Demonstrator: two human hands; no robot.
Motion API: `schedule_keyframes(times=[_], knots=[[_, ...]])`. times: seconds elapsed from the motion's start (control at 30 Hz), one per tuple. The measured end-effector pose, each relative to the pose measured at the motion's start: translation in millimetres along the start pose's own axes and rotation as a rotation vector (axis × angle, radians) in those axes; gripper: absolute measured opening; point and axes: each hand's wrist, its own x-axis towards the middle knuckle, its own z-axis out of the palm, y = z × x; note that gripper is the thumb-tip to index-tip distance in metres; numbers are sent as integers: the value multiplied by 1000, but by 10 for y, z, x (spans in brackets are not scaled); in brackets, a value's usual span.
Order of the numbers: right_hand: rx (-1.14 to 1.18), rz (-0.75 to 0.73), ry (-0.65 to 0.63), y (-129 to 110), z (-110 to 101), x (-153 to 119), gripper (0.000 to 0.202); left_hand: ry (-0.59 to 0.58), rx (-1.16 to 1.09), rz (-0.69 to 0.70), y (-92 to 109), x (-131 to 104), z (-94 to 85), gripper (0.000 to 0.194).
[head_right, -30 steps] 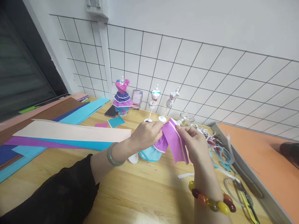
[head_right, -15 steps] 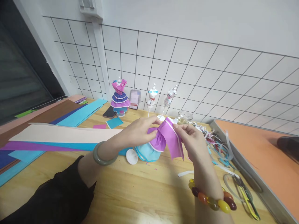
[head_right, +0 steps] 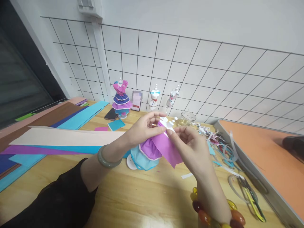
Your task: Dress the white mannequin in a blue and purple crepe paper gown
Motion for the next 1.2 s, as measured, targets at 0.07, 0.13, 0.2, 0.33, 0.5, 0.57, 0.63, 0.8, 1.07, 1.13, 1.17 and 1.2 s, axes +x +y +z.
schedule_keyframes(times=[0.07, 0.13, 0.2, 0.33, 0.5, 0.57, 0.63, 0.8, 1.07, 1.13, 1.17, 1.2], knots=[[-30, -14, 4, -15, 1, -20, 29, -11, -26, -16, 25, -12, -1, 41], [-49, -21, 5, -22, -4, -33, 27, -27, -61, -39, 41, -18, -7, 40], [-49, -18, 0, -21, -9, -36, 25, -41, -111, -61, 54, -18, -24, 39], [-29, -9, -23, -16, -19, -30, 24, -74, -207, -93, 65, -2, -99, 34], [5, -12, -37, -14, -18, -30, 25, -141, -181, -97, 55, 31, -218, 37], [9, -8, -37, -17, -10, -31, 26, -157, -153, -87, 52, 33, -232, 40], [4, -11, -37, -26, 0, -34, 26, -137, -103, -58, 49, 28, -219, 45], [2, -38, -81, -64, 10, -56, 27, -91, 102, 6, 39, 2, -151, 49], [-22, -60, -106, -36, -39, -62, 29, -145, -27, -59, 20, 29, -161, 45], [-49, -59, -127, -22, -72, -60, 30, -136, -40, -60, 13, 35, -171, 45], [-60, -57, -138, -20, -88, -62, 32, -137, -45, -61, 10, 37, -176, 45], [-65, -55, -151, -22, -101, -66, 33, -137, -48, -62, 7, 37, -180, 46]])
